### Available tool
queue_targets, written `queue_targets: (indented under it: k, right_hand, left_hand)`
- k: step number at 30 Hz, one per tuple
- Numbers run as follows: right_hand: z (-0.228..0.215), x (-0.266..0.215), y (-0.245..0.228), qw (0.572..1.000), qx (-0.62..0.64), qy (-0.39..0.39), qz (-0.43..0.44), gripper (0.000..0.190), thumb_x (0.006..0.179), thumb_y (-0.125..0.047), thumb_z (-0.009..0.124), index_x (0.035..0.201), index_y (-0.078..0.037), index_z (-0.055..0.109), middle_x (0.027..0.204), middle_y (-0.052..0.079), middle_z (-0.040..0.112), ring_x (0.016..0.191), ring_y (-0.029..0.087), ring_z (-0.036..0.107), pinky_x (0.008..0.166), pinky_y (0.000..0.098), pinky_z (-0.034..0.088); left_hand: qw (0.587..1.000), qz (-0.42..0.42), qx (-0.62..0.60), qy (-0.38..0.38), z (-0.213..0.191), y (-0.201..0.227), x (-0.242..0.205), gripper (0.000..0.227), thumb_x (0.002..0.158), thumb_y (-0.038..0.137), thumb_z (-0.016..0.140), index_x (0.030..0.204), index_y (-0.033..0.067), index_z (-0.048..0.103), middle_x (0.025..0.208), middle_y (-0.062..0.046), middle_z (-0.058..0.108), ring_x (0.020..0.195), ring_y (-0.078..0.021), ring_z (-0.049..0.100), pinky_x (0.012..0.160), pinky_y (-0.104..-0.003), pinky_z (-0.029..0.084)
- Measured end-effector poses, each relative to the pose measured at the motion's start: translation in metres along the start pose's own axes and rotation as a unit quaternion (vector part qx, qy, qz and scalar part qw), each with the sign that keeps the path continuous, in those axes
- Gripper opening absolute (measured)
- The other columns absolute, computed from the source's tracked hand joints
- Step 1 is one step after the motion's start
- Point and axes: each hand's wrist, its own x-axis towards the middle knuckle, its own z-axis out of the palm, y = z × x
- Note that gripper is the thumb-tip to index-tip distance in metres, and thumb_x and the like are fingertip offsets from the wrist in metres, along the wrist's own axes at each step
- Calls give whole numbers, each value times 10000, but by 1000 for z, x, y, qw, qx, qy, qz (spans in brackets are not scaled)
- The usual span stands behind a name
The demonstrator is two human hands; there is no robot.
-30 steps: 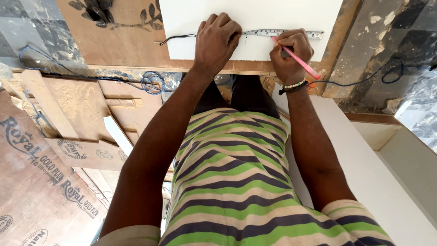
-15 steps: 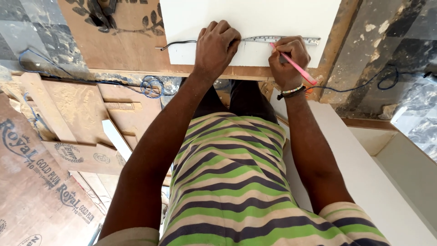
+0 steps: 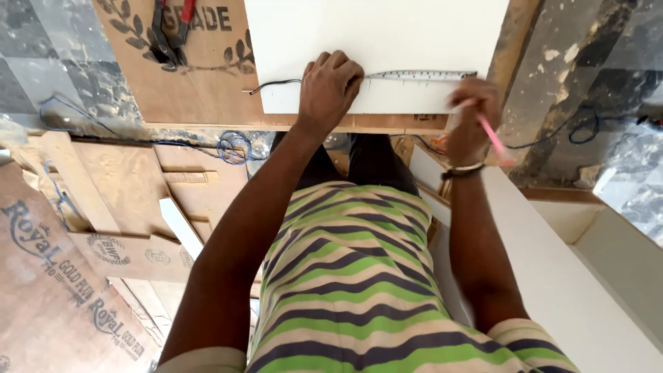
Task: The recorder uses a measuring tape and pencil to mark measurements on a white board and subsequently uses a hammer on the board as part of furniture fabrication.
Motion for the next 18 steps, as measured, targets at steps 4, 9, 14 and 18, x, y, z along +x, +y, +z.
queue_targets:
  k: [4, 9, 14, 18]
  right_hand:
    - [-40, 20, 12, 981, -193, 30, -21, 275, 1131, -244, 520, 1146, -79, 739, 1148, 120, 683, 945, 171, 642, 816, 289, 603]
    - [-13, 42, -24, 902, -400, -163, 12, 200, 1036, -304, 754, 1140, -140, 801, 1067, 75, 704, 1072, 197, 596, 952, 386, 532]
    - [37, 49, -46, 887, -387, -251, 12, 187, 961, -261, 819, 1128, -178, 805, 1087, 42, 717, 1062, 214, 579, 988, 419, 477]
    - [56, 47, -43, 862, -419, -286, -13, 188, 910, -249, 857, 1091, -210, 822, 1068, 30, 727, 1053, 229, 565, 1014, 419, 428]
  left_hand:
    - [1000, 15, -21, -9, -9, -1, 0, 92, 939, 192, 748, 944, 100, 735, 930, -31, 632, 951, -221, 602, 911, -439, 494]
    - [998, -4, -39, -58, -34, -22, -7, 112, 961, 197, 731, 956, 86, 741, 956, -47, 649, 967, -242, 596, 947, -437, 501]
    - [998, -20, -24, -57, -70, -71, -28, 109, 953, 177, 727, 975, 73, 754, 971, -72, 665, 995, -271, 598, 948, -460, 477]
    - [998, -3, -34, -56, -105, -84, -36, 105, 969, 150, 710, 988, 57, 754, 982, -96, 662, 1039, -313, 604, 947, -467, 467]
